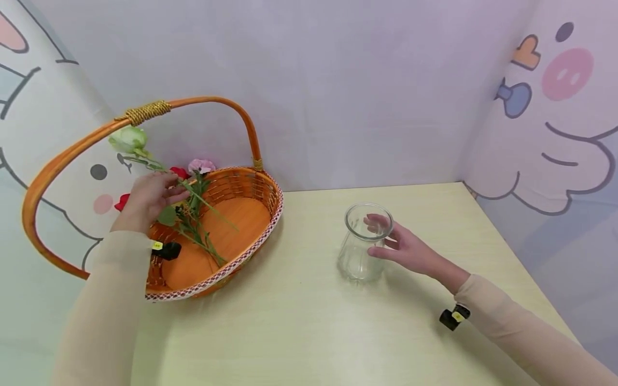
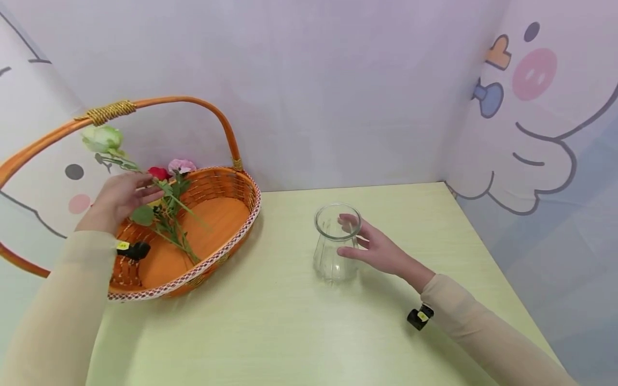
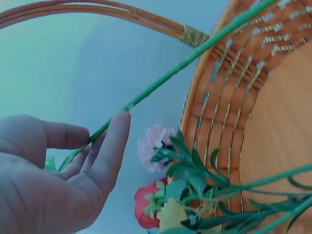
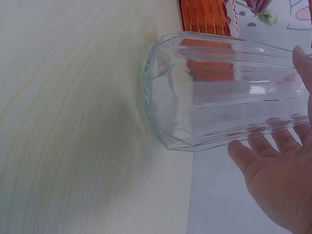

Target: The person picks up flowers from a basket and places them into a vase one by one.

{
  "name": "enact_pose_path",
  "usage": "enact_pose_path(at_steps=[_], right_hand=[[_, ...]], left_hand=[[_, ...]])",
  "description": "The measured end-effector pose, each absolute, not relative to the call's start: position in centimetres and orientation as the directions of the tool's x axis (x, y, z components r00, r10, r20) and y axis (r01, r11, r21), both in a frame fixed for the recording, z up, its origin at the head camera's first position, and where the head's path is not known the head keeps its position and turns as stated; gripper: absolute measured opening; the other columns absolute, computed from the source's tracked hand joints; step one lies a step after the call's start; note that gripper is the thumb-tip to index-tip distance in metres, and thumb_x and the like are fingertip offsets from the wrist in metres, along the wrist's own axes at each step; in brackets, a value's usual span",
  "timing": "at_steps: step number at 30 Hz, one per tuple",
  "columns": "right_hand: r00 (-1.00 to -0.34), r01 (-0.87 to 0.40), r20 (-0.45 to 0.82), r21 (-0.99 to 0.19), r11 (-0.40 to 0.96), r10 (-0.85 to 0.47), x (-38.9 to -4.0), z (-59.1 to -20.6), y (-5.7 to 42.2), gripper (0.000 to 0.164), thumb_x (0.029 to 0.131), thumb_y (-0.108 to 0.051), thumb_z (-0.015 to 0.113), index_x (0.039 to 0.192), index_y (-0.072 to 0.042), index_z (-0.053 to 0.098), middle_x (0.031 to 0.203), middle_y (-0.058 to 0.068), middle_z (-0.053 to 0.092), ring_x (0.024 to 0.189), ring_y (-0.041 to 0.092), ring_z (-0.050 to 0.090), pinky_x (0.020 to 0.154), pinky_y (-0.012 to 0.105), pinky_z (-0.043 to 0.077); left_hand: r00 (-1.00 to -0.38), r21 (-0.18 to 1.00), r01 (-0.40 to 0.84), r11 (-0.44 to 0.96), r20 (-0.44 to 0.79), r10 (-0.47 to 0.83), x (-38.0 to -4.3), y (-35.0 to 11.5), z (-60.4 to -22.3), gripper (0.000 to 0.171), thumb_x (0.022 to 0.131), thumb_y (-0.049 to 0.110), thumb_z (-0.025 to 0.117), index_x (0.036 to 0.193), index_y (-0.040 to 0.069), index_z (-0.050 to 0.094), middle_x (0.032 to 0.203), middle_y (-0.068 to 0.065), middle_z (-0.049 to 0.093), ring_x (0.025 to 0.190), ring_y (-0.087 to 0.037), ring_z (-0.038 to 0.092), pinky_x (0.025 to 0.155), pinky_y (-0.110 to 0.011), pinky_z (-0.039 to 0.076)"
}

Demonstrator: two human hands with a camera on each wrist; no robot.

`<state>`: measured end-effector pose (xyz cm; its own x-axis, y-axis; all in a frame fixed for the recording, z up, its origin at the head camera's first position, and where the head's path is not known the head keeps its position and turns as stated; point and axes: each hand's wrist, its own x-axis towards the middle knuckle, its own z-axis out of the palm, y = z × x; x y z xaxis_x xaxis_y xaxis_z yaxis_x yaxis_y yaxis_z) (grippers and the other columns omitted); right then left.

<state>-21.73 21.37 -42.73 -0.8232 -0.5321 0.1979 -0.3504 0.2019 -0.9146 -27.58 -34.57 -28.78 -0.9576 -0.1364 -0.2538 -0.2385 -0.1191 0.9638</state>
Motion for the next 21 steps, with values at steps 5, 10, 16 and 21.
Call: enact_pose_path(at_steps=[5, 10, 16, 21], right_hand=[[-0.823, -0.344, 0.196, -0.919, 0.194, -0.533, -21.7, -42.7, 21.5, 0.07, 0.095, -0.012, 0.074, 0.155, -0.015, 0.037, 0.158, 0.015, 0.038, 0.146, 0.035, 0.036, 0.114, 0.056, 0.033], [-0.824, -0.345, 0.197, -0.918, 0.195, -0.531, -21.8, -42.8, 21.5, 0.07, 0.095, -0.012, 0.074, 0.154, -0.016, 0.037, 0.158, 0.017, 0.038, 0.146, 0.036, 0.036, 0.114, 0.056, 0.033], [-0.826, -0.338, 0.192, -0.921, 0.194, -0.53, -21.7, -42.8, 21.4, 0.071, 0.095, -0.012, 0.074, 0.155, -0.016, 0.037, 0.158, 0.015, 0.038, 0.146, 0.035, 0.036, 0.114, 0.055, 0.034], [-0.822, -0.344, 0.195, -0.919, 0.193, -0.535, -21.8, -42.7, 21.4, 0.071, 0.095, -0.012, 0.074, 0.155, -0.014, 0.036, 0.158, 0.019, 0.037, 0.146, 0.035, 0.036, 0.114, 0.054, 0.033]], left_hand=[[-0.967, 0.945, -0.247, -0.215, -0.254, -0.003, -27.7, -34.0, -28.6, 0.01, 0.107, 0.014, 0.049, 0.107, 0.008, 0.057, 0.103, -0.002, 0.063, 0.092, -0.019, 0.072, 0.084, -0.035, 0.061], [-0.964, 0.913, -0.263, -0.312, -0.233, 0.131, -27.8, -33.2, -28.9, 0.011, 0.107, 0.01, 0.049, 0.111, 0.007, 0.058, 0.108, -0.007, 0.059, 0.098, -0.022, 0.068, 0.086, -0.037, 0.061], [-0.939, 0.901, -0.288, -0.324, -0.201, 0.278, -28.1, -31.8, -29.5, 0.02, 0.109, 0.009, 0.045, 0.112, 0.005, 0.065, 0.106, -0.011, 0.065, 0.099, -0.025, 0.07, 0.087, -0.039, 0.06], [-0.892, 0.898, -0.314, -0.308, -0.167, 0.42, -28.2, -30.6, -29.8, 0.022, 0.111, 0.007, 0.038, 0.114, 0.003, 0.059, 0.107, -0.014, 0.068, 0.104, -0.028, 0.071, 0.095, -0.042, 0.056]])
